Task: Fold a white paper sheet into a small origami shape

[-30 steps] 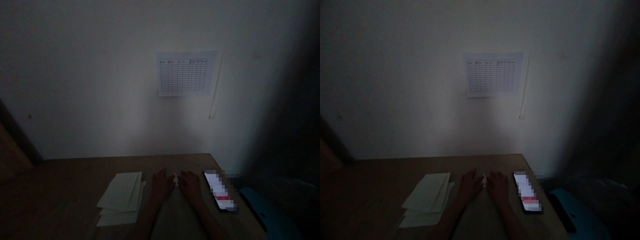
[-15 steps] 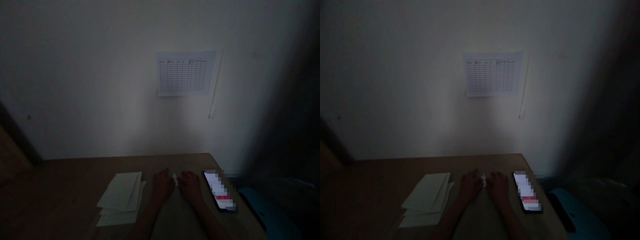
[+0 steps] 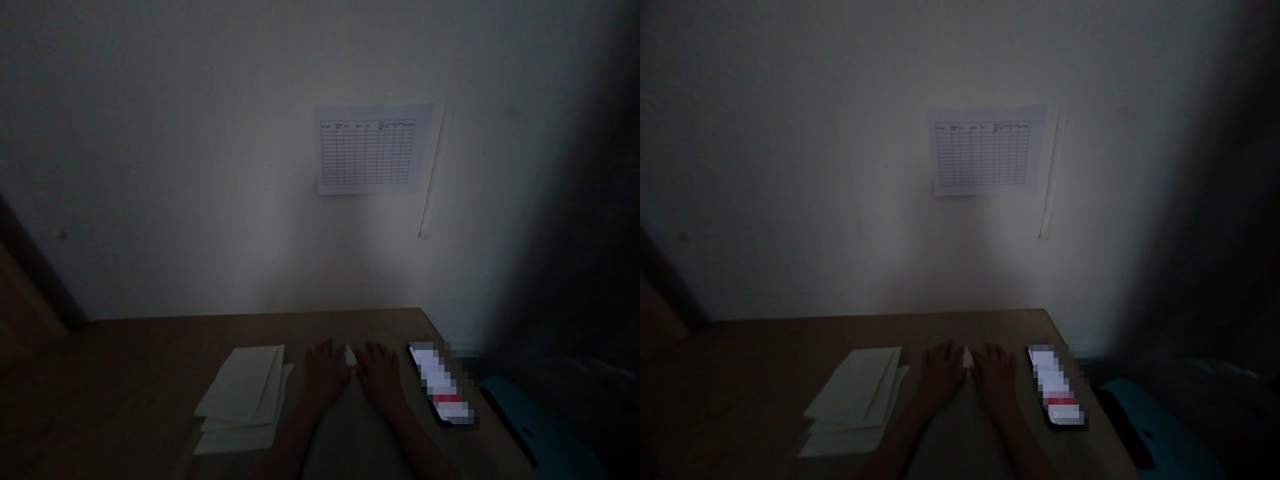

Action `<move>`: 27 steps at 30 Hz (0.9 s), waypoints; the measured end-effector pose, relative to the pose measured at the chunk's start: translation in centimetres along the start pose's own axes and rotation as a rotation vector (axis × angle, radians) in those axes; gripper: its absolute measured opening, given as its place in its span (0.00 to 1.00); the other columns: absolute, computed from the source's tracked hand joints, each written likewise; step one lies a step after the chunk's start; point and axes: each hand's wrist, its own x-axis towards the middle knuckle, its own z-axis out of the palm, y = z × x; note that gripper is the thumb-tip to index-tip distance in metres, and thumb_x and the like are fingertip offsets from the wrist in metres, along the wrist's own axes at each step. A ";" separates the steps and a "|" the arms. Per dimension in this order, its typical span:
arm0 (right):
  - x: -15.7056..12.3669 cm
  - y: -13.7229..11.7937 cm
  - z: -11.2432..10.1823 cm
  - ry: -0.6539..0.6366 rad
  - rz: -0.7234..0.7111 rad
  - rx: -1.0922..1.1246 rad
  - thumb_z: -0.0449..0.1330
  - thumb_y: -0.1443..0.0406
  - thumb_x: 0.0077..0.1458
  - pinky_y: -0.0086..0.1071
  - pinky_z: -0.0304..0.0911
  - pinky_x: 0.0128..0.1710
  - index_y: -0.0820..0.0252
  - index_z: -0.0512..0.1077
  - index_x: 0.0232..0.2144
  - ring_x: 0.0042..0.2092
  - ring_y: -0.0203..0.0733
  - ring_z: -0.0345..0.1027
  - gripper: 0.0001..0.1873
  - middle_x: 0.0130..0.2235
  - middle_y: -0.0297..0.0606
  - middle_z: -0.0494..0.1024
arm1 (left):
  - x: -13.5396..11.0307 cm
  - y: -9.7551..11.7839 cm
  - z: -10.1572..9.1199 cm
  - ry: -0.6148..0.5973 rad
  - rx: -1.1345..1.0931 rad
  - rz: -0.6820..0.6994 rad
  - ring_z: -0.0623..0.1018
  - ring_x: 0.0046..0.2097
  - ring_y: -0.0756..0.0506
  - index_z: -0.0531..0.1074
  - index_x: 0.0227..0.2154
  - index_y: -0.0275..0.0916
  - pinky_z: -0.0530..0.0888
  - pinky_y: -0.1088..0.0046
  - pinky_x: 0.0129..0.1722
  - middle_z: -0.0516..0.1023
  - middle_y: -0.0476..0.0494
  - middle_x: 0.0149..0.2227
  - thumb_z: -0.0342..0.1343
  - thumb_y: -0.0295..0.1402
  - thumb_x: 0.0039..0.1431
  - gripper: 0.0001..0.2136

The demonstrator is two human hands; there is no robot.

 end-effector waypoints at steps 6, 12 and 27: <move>0.1 0.4 -0.3 0.017 -0.020 0.073 0.55 0.60 0.62 0.52 0.42 0.63 0.38 0.71 0.53 0.63 0.53 0.53 0.18 0.62 0.37 0.66 | 0.0 -0.3 -0.2 0.002 -0.055 0.015 0.61 0.65 0.35 0.68 0.58 0.52 0.49 0.45 0.64 0.63 0.40 0.65 0.55 0.45 0.60 0.23; 0.3 1.1 0.0 0.074 -0.066 0.201 0.60 0.63 0.57 0.46 0.47 0.60 0.44 0.77 0.46 0.60 0.52 0.56 0.14 0.57 0.37 0.71 | 0.1 -0.4 -0.1 0.013 -0.123 0.049 0.64 0.63 0.36 0.71 0.55 0.49 0.52 0.49 0.64 0.67 0.40 0.62 0.58 0.42 0.56 0.22; 1.1 2.3 0.9 0.272 -0.007 0.562 0.61 0.59 0.52 0.42 0.58 0.53 0.55 0.77 0.34 0.49 0.50 0.69 0.09 0.44 0.41 0.80 | 0.6 -1.0 0.5 0.234 -0.351 0.181 0.70 0.57 0.38 0.70 0.55 0.47 0.65 0.53 0.58 0.73 0.41 0.55 0.59 0.32 0.55 0.23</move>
